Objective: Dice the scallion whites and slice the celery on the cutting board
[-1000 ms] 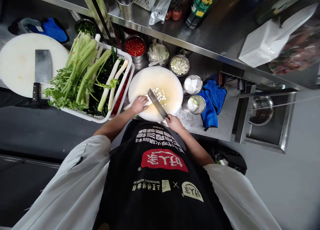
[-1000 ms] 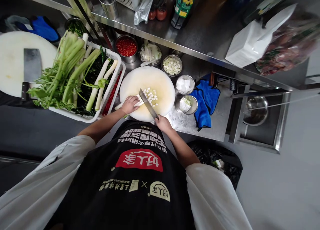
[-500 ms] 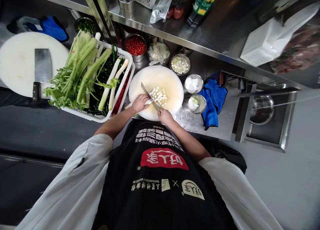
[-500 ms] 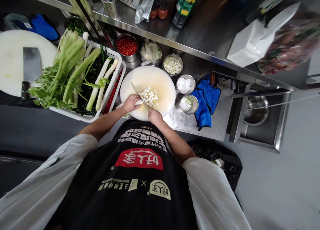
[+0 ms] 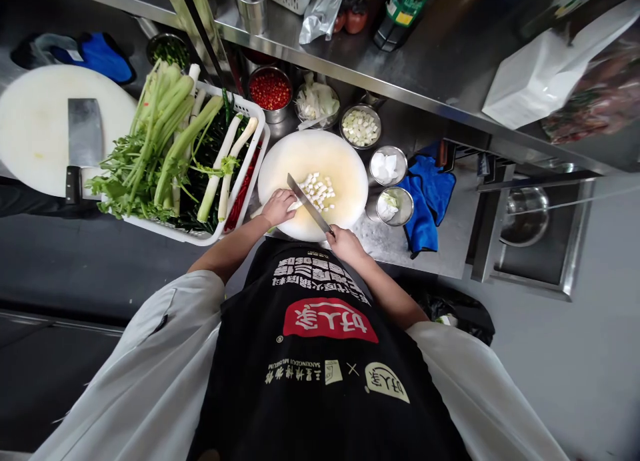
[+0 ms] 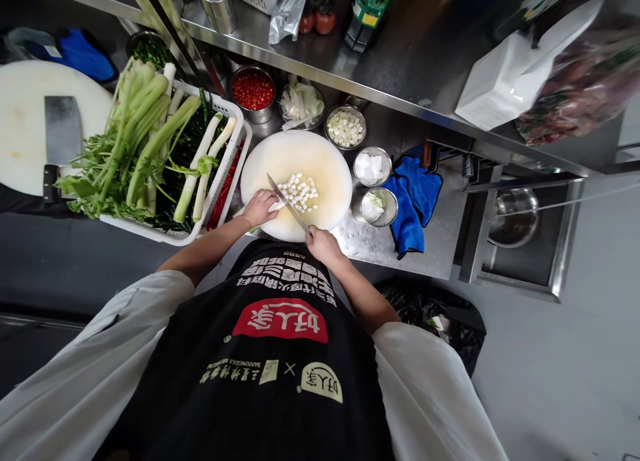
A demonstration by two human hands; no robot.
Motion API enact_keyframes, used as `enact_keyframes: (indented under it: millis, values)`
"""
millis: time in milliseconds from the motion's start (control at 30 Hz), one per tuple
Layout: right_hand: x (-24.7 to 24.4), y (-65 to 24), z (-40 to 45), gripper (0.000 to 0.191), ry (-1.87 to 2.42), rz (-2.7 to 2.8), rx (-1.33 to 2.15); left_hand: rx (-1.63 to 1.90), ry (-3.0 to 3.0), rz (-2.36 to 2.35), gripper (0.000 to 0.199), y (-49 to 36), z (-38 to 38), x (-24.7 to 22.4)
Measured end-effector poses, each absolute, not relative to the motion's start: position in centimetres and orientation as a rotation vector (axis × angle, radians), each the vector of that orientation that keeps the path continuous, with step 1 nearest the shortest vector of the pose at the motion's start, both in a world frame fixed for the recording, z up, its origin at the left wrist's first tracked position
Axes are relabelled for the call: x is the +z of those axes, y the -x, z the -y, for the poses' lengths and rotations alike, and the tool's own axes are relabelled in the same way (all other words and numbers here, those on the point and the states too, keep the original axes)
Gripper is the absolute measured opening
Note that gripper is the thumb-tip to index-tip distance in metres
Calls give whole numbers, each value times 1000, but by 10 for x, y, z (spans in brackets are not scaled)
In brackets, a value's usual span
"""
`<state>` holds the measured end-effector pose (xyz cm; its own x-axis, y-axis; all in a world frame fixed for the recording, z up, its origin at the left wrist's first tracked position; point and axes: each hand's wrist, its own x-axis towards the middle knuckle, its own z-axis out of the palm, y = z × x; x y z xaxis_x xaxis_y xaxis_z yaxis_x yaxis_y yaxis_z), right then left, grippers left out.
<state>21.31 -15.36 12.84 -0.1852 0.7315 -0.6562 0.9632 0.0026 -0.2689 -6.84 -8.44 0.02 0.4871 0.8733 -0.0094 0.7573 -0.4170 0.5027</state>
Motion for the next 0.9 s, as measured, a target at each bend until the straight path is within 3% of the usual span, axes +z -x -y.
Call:
enact_keyframes:
  millis: [300, 567, 900]
  values:
    - [100, -169, 131, 33, -1759, -1946, -981, 392, -2300, -1327, 38, 69, 84, -5]
    - [89, -224, 154, 28, -1837, -1910, -1096, 385, -2267, -1337, 32, 64, 70, -6]
    - [123, -213, 150, 32, -1797, -1990, -965, 350, -2303, -1381, 34, 75, 79, 1]
